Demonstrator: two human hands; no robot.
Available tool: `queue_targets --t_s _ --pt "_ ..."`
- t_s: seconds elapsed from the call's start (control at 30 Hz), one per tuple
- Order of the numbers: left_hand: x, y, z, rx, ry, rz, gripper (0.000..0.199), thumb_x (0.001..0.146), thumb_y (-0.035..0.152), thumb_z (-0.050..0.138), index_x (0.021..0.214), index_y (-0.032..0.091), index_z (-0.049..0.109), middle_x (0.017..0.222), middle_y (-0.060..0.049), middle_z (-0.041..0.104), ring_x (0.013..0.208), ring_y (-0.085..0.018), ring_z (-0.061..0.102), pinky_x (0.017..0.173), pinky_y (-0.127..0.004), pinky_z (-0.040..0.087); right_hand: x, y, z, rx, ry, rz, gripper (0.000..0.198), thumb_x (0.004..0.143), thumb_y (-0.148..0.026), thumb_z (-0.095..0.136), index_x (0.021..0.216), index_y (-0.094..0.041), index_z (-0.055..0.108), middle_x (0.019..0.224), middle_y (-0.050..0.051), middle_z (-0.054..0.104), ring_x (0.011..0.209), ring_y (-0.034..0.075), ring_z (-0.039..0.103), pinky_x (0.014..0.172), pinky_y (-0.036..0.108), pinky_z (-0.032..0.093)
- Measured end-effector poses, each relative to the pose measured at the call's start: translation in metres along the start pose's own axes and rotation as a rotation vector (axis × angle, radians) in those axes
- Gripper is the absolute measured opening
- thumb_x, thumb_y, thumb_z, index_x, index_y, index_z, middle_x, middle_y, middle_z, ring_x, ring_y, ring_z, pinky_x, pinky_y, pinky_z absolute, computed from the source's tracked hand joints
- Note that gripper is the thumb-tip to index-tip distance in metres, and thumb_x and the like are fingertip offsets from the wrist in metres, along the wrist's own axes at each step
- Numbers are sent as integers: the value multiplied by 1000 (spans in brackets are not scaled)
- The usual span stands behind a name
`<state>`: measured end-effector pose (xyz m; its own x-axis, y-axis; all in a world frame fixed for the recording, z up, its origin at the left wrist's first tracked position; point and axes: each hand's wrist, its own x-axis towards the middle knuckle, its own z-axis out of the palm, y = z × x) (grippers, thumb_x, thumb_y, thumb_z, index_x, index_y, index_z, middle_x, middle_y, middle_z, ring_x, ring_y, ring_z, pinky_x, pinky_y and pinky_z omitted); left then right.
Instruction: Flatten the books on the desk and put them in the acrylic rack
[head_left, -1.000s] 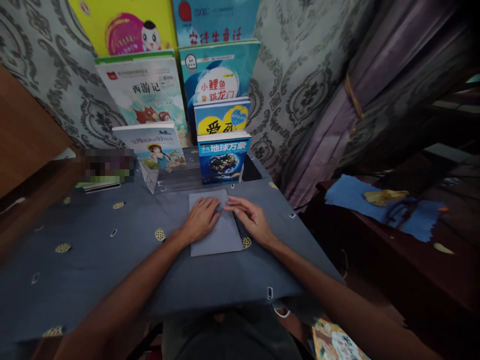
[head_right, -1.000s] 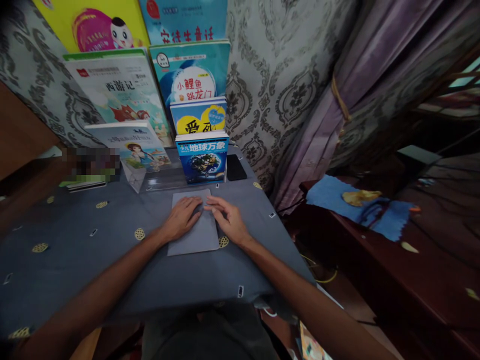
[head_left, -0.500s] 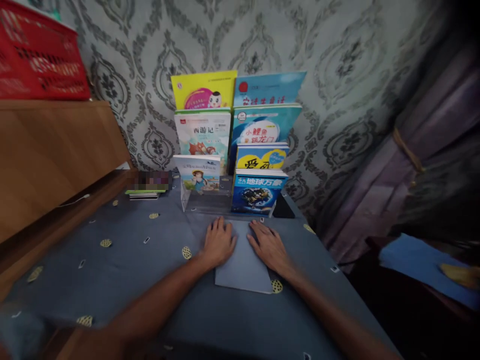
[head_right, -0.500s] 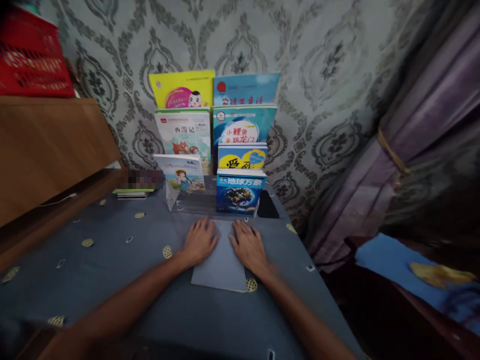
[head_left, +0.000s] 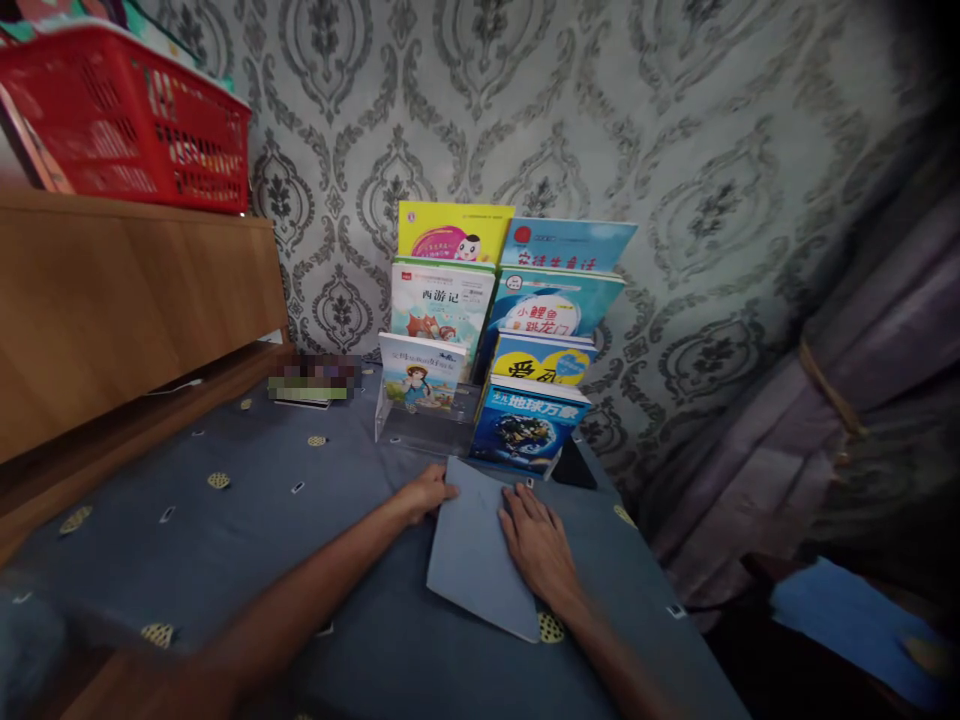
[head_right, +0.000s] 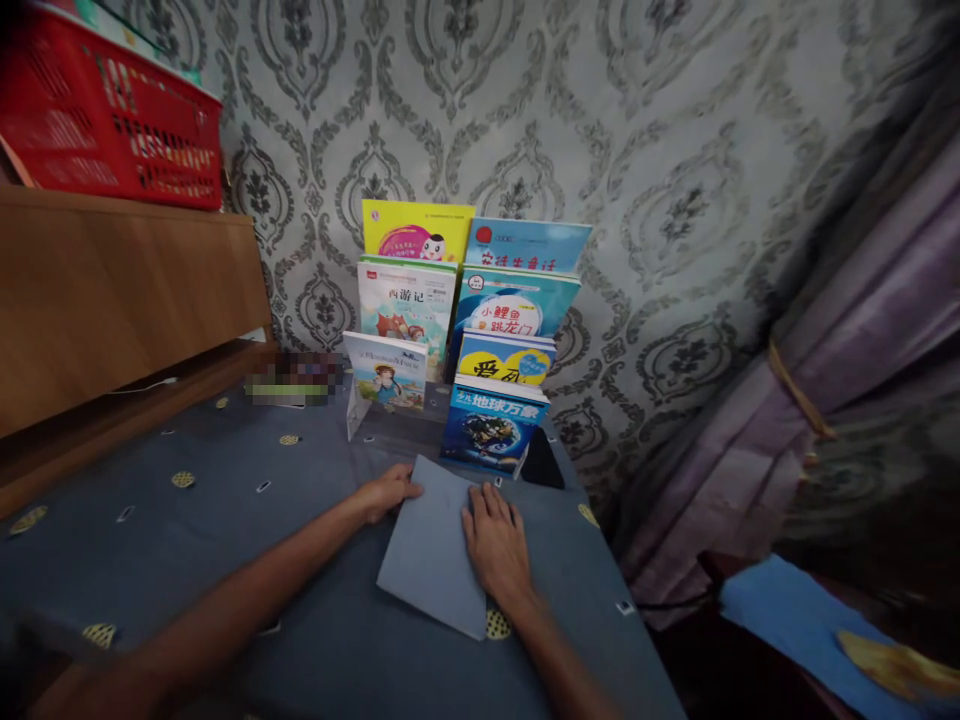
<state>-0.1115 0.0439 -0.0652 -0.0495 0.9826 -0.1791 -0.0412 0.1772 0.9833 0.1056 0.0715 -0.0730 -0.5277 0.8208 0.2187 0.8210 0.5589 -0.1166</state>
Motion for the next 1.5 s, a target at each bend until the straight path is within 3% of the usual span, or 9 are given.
queue_targets --t_s 0.2,0.33,0.43,0.5,0.57,0.67,0.93,1.27,1.5 --pt "0 -3 -6 -139 -178 -77 52 65 45 83 105 16 67 77 -1 67 60 -12 61 57 -22 48 0 10 5 232 96 42 54 98 -39 38 141 -11 54 148 21 54 137 34 51 111 55 39" --pt "-4 5 -10 -252 -230 -16 66 58 49 90 111 16 68 89 -4 71 67 -12 64 63 -22 50 -2 12 -7 670 153 185 77 89 -57 51 149 -10 41 132 21 66 121 36 63 100 52 50" --pt "-8 13 -15 -358 -296 57 69 58 45 93 115 16 68 97 -7 73 77 -15 67 72 -24 53 -5 8 -19 1102 -19 231 82 81 -69 61 140 -13 52 96 12 75 80 28 72 67 38 57" --pt "-11 18 -22 -373 -343 83 65 61 42 92 116 16 68 101 -9 74 80 -16 69 76 -25 53 -8 4 -26 1294 -183 211 75 75 -71 68 124 -15 64 73 5 70 55 18 61 45 26 46" --pt "-14 25 -33 -331 -380 93 62 64 41 92 116 17 69 101 -9 74 79 -15 69 73 -24 52 -9 -1 -33 1406 -290 187 66 72 -69 74 112 -16 69 66 1 65 49 12 53 37 19 34" --pt "-19 39 -54 -199 -417 94 60 65 46 90 114 17 70 95 -7 73 71 -12 66 63 -20 48 -6 -10 -42 1510 -346 160 58 71 -63 78 109 -19 71 70 2 67 56 13 58 40 18 43" --pt "-36 84 -101 117 -251 276 59 74 54 80 117 16 69 88 -3 67 66 -11 57 54 -19 43 38 -43 -55 1318 -84 -140 58 81 -64 65 119 -20 70 111 10 71 86 24 66 61 36 64" --pt "-40 100 -122 207 147 490 37 73 42 75 99 17 68 94 -5 72 92 -21 64 78 -31 54 82 -74 -62 849 254 -363 31 99 -41 38 95 -22 63 83 5 66 85 24 65 82 37 55" --pt "-48 132 -121 249 344 790 31 81 39 68 104 17 66 100 -5 71 94 -20 65 82 -33 57 102 -90 -96 788 481 -500 31 102 -32 37 113 -19 63 107 11 70 101 24 65 91 38 50"
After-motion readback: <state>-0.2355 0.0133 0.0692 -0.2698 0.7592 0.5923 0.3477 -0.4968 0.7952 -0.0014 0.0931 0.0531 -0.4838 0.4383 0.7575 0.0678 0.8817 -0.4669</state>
